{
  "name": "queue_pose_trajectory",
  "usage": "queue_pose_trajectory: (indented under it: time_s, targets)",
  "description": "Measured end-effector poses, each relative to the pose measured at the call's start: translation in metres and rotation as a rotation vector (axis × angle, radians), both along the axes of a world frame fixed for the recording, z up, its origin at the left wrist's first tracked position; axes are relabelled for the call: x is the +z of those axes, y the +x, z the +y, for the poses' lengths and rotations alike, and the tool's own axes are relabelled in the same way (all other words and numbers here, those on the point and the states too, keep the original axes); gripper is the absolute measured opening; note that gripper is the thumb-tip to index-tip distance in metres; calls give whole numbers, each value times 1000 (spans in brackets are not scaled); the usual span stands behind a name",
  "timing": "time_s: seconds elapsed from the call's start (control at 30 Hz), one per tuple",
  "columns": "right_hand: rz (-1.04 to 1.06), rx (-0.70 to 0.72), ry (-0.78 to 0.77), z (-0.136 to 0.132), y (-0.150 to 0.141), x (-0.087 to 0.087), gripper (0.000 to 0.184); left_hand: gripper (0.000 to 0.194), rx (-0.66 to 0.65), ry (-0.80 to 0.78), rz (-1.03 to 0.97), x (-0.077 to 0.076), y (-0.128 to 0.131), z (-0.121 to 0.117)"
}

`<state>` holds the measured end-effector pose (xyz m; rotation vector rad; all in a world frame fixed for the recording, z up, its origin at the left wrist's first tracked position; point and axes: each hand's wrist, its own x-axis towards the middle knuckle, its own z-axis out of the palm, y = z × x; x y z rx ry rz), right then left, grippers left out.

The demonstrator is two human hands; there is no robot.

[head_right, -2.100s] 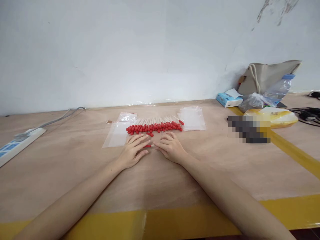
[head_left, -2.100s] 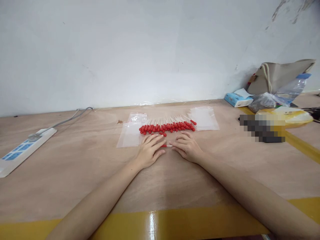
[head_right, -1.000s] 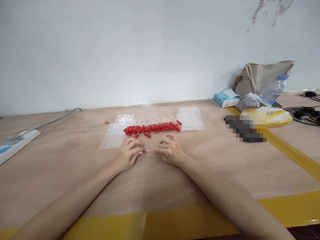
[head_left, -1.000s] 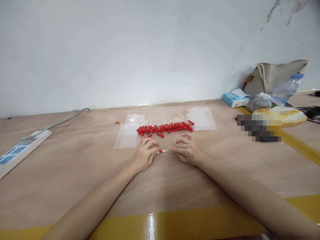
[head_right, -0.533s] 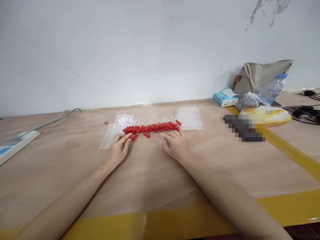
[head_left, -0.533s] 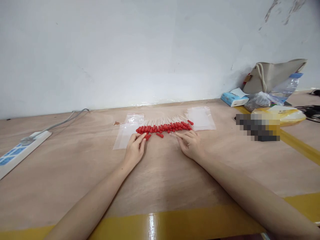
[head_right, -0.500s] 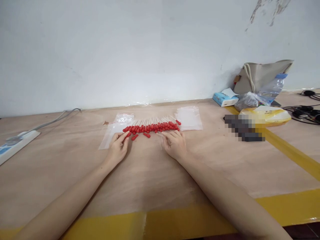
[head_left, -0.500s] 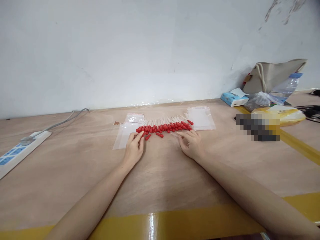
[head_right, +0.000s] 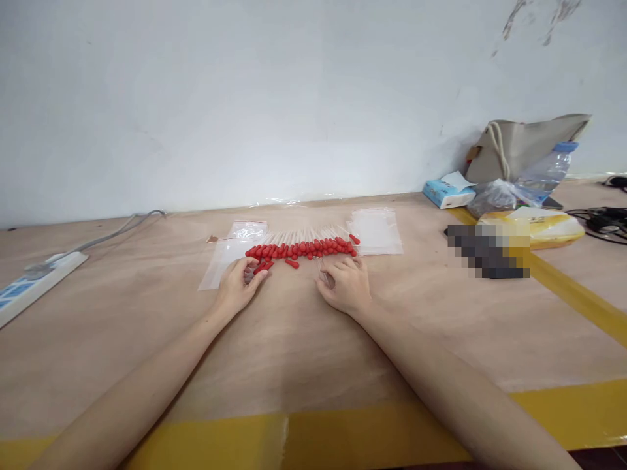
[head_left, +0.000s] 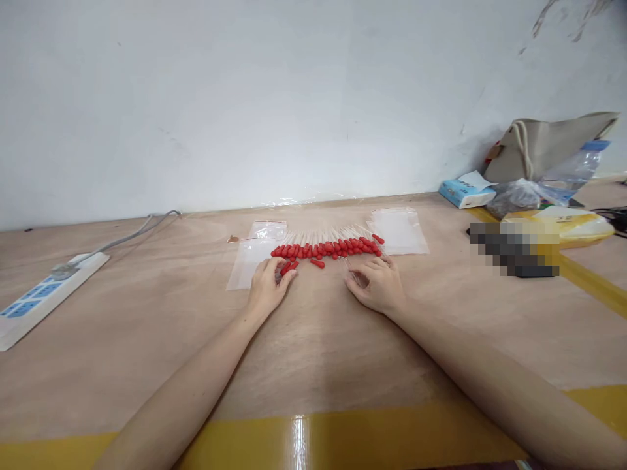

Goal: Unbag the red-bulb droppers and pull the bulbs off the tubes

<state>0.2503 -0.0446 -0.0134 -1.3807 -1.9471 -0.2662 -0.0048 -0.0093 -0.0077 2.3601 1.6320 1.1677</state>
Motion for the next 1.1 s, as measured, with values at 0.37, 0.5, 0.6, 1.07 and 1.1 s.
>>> queue_pose_trajectory:
  time_s: [0.37, 0.5, 0.6, 1.07, 1.1]
  targets:
    - [22, 5, -27, 1, 2, 1, 24, 23, 152, 250, 248, 19, 11, 24]
    - [95, 15, -23, 5, 4, -2, 24, 16, 160, 247, 224, 15, 13, 39]
    - [148, 26, -48, 7, 6, -4, 22, 16, 160, 291, 154, 14, 15, 37]
    - [-78, 221, 14, 4, 7, 5, 69, 12, -339, 86, -3, 7, -4, -30]
    - [-134, 266, 7, 2, 6, 6, 66, 11, -355, 87, 0, 7, -6, -31]
